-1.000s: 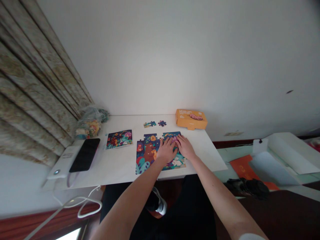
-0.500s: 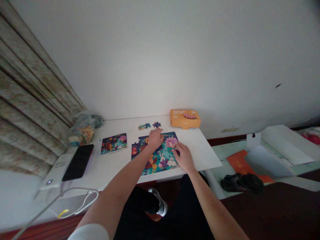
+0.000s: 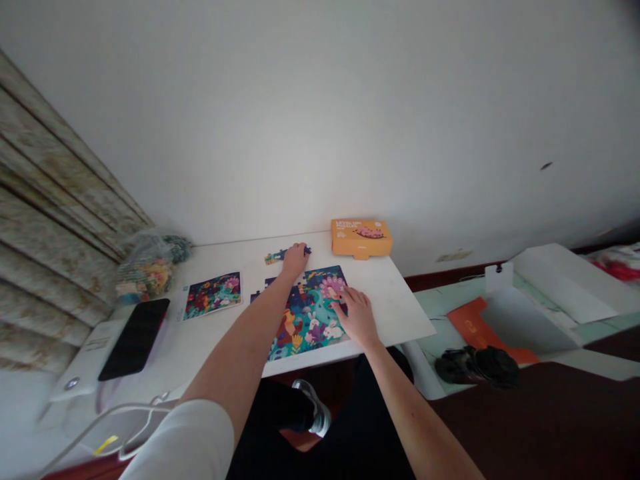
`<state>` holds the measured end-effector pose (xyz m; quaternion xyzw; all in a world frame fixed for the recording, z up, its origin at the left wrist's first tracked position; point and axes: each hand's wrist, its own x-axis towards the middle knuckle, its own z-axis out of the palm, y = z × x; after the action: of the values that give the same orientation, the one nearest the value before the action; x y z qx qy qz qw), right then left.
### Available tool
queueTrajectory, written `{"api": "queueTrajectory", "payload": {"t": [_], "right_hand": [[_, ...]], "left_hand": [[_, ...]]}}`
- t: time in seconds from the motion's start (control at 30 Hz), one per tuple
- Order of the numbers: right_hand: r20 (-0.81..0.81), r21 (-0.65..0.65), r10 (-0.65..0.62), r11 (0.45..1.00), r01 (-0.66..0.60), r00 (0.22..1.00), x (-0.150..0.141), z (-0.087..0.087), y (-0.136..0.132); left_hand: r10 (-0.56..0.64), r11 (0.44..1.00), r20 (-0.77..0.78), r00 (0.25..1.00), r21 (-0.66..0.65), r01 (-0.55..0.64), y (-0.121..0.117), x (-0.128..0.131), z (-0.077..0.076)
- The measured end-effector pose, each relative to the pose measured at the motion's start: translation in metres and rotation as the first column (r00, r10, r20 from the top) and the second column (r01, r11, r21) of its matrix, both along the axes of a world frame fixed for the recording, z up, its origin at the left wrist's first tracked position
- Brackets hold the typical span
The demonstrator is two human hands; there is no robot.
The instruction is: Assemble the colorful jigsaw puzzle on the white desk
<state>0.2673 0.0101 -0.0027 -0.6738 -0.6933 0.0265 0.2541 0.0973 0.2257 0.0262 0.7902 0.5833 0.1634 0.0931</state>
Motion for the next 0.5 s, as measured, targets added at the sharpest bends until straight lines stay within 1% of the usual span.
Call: {"api": "queueTrajectory", "payload": {"t": [0.13, 0.17, 0.23, 0.3, 0.33, 0.37, 0.43, 0.5], "right_hand": [[-0.007, -0.005, -0.012, 1.000, 0.012, 1.000, -0.001, 0.002, 0.000], [-0.011, -0.005, -0.012, 1.000, 0.012, 1.000, -0.001, 0.002, 0.000], [-0.019, -0.004, -0.008, 1.000, 0.008, 1.000, -0.001, 0.001, 0.000], [-0.029, 0.003, -0.003, 1.000, 0.003, 1.000, 0.000, 0.000, 0.000], [-0.033, 0.010, -0.001, 1.000, 0.002, 0.999, 0.001, 0.000, 0.000], [-0.036, 0.017, 0.000, 1.000, 0.001, 0.999, 0.002, -0.001, 0.000], [-0.031, 0.029, 0.004, 1.000, -0.003, 1.000, 0.003, -0.003, 0.001], [-0.018, 0.038, 0.012, 0.999, -0.011, 1.000, 0.004, -0.004, 0.001]], "left_hand": [[0.002, 1.000, 0.039, 0.999, 0.028, -0.003, 0.001, -0.001, 0.005], [0.000, 0.999, 0.083, 0.997, 0.050, -0.005, -0.001, 0.001, 0.006], [-0.010, 0.992, 0.249, 0.968, 0.122, -0.021, -0.010, 0.006, 0.009], [-0.056, 0.975, 0.452, 0.890, 0.218, -0.050, -0.030, 0.012, 0.009], [-0.090, 0.962, 0.527, 0.845, 0.264, -0.062, -0.043, 0.014, 0.008], [-0.138, 0.949, 0.566, 0.812, 0.311, -0.055, -0.058, 0.014, 0.006], [-0.209, 0.932, 0.578, 0.789, 0.362, -0.019, -0.089, 0.005, 0.000], [-0.238, 0.932, 0.541, 0.807, 0.361, 0.033, -0.114, -0.019, -0.008]]}}
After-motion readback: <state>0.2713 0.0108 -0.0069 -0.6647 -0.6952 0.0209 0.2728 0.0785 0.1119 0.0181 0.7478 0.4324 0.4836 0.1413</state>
